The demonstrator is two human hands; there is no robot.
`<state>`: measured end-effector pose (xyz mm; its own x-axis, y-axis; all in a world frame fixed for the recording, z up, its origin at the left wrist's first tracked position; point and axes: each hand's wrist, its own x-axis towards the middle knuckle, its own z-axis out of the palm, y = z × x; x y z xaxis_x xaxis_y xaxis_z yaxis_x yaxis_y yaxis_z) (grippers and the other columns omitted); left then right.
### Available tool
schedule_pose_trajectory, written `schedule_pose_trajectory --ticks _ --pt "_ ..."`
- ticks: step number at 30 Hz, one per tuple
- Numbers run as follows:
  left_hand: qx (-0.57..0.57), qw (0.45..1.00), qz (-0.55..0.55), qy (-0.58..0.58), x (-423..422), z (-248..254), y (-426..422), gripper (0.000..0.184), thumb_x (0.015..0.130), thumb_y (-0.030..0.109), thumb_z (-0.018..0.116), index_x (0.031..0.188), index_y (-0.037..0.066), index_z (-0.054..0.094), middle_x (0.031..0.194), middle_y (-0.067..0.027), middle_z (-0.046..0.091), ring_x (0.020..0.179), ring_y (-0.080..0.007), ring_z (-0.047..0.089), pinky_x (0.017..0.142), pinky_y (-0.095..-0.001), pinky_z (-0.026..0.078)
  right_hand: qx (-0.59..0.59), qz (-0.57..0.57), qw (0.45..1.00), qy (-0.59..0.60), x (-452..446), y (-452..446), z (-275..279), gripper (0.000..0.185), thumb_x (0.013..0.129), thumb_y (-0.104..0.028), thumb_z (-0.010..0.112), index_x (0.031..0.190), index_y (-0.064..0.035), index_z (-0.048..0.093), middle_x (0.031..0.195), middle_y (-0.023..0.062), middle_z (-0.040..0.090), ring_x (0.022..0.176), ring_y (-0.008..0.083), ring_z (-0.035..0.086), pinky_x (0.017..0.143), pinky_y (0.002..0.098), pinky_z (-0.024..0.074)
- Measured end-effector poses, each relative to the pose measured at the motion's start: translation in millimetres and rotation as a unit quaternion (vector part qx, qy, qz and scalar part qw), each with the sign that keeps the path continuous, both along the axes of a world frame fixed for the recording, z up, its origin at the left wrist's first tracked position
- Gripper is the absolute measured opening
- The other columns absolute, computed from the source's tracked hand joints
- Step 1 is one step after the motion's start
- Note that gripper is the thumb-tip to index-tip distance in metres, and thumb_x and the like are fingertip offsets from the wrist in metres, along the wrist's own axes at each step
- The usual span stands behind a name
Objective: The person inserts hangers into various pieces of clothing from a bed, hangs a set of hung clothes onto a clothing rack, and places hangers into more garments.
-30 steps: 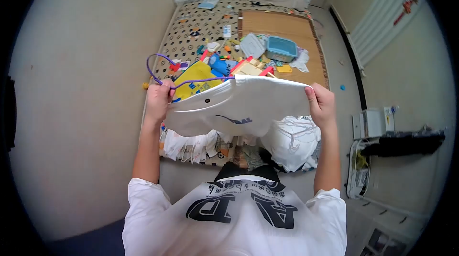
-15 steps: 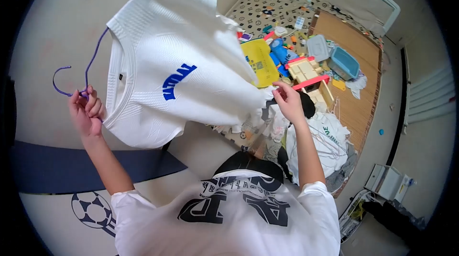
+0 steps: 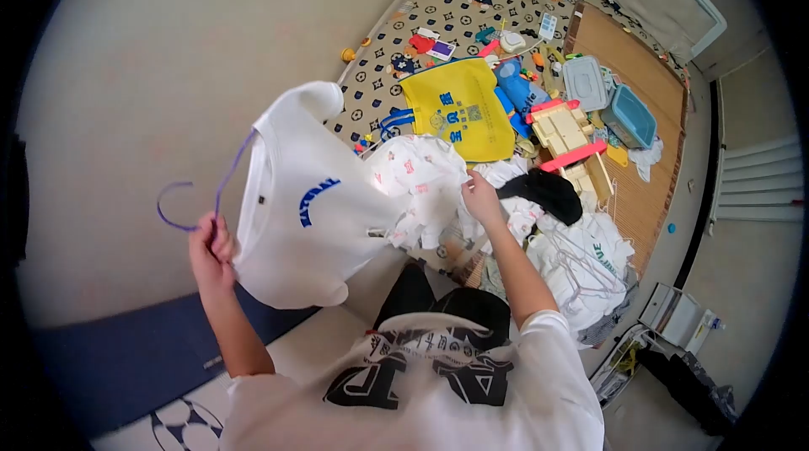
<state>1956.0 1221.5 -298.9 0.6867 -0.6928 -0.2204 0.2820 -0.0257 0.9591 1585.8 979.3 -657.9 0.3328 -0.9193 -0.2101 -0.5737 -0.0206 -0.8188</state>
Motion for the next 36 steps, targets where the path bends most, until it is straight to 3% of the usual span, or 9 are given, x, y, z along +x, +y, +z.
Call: schedule_pose_trajectory --ticks 9,14,18,21,24,27,28,31,36 --pt "0.011 0.988 -0.121 0.091 113.5 -135.7 -72.1 0.036 0.082 0.031 0.077 0.084 0.001 0.057 0.058 0.0020 0.043 0.047 -0.0069 0.034 0.044 -0.0263 0.019 -0.095 -0.024 0.983 0.158 130.0 -99.8 -173.4 0.030 0.090 -0.012 0.061 0.116 0.0017 0.064 0.109 0.0230 0.068 0.102 0.0415 0.064 0.089 0.0458 0.0516" --pt "0.021 0.986 -0.131 0.101 146.5 -193.2 -88.6 0.045 0.076 0.034 0.085 0.082 0.000 0.057 0.059 -0.0014 0.049 0.047 -0.0085 0.037 0.045 -0.0269 0.019 -0.068 -0.057 0.958 0.273 175.0 -120.3 -243.2 0.028 0.085 -0.013 0.063 0.113 -0.0064 0.066 0.113 0.0208 0.068 0.100 0.0371 0.066 0.090 0.0529 0.0483" --pt "0.023 0.981 -0.145 0.129 160.3 -208.8 -97.6 0.045 0.077 0.033 0.085 0.082 -0.001 0.057 0.061 -0.0023 0.050 0.048 -0.0085 0.037 0.046 -0.0270 0.021 -0.155 -0.048 0.920 0.357 189.7 -125.6 -249.5 0.025 0.084 -0.018 0.064 0.108 -0.0135 0.068 0.109 0.0167 0.067 0.096 0.0350 0.066 0.086 0.0564 0.0455" --pt "0.019 0.973 -0.183 0.138 165.5 -217.2 -105.8 0.030 0.077 0.023 0.074 0.085 0.000 0.056 0.061 -0.0015 0.049 0.045 -0.0104 0.034 0.045 -0.0292 0.019 0.000 0.033 0.939 0.344 185.1 -133.7 -244.1 0.022 0.082 -0.018 0.066 0.103 -0.0141 0.070 0.105 0.0137 0.065 0.094 0.0361 0.064 0.081 0.0521 0.0476" --pt "0.016 0.967 -0.212 0.141 160.5 -216.8 -122.1 0.030 0.078 0.023 0.073 0.090 0.000 0.057 0.063 -0.0004 0.048 0.046 -0.0092 0.033 0.046 -0.0285 0.020 0.039 0.075 0.931 0.356 187.1 -123.0 -203.3 0.016 0.080 -0.021 0.071 0.094 -0.0140 0.069 0.104 0.0071 0.062 0.097 0.0292 0.062 0.085 0.0474 0.0465" --pt "0.022 0.959 -0.238 0.153 156.8 -212.7 -137.1 0.031 0.079 0.023 0.073 0.094 0.001 0.057 0.064 0.0006 0.047 0.046 -0.0078 0.033 0.046 -0.0281 0.021 -0.028 0.037 0.967 0.250 168.7 -102.5 -209.5 0.016 0.080 -0.022 0.072 0.093 -0.0137 0.070 0.103 0.0070 0.061 0.097 0.0293 0.061 0.086 0.0478 0.0473" --pt "0.033 0.963 -0.214 0.162 148.2 -204.8 -148.2 0.042 0.077 0.031 0.085 0.086 0.002 0.056 0.060 0.0014 0.047 0.048 -0.0067 0.035 0.046 -0.0258 0.020 -0.028 0.047 0.964 0.260 164.1 -101.4 -211.0 0.017 0.081 -0.022 0.071 0.096 -0.0146 0.070 0.109 0.0079 0.061 0.104 0.0300 0.060 0.090 0.0484 0.0474" --pt "0.033 0.962 -0.217 0.161 140.0 -204.9 -149.4 0.039 0.077 0.028 0.084 0.086 0.002 0.056 0.060 0.0017 0.046 0.047 -0.0071 0.035 0.046 -0.0262 0.020 -0.158 0.016 0.953 0.257 160.4 -104.8 -221.9 0.018 0.082 -0.021 0.071 0.100 -0.0160 0.070 0.115 0.0085 0.061 0.112 0.0305 0.059 0.094 0.0492 0.0465" --pt "0.026 0.959 -0.248 0.132 136.2 -222.8 -120.0 0.032 0.077 0.026 0.073 0.089 0.003 0.055 0.059 0.0016 0.042 0.043 -0.0078 0.030 0.045 -0.0286 0.019 0.048 -0.009 0.950 0.309 174.4 -114.3 -230.7 0.030 0.082 -0.020 0.073 0.111 -0.0175 0.066 0.119 0.0116 0.060 0.120 0.0316 0.057 0.098 0.0525 0.0441"
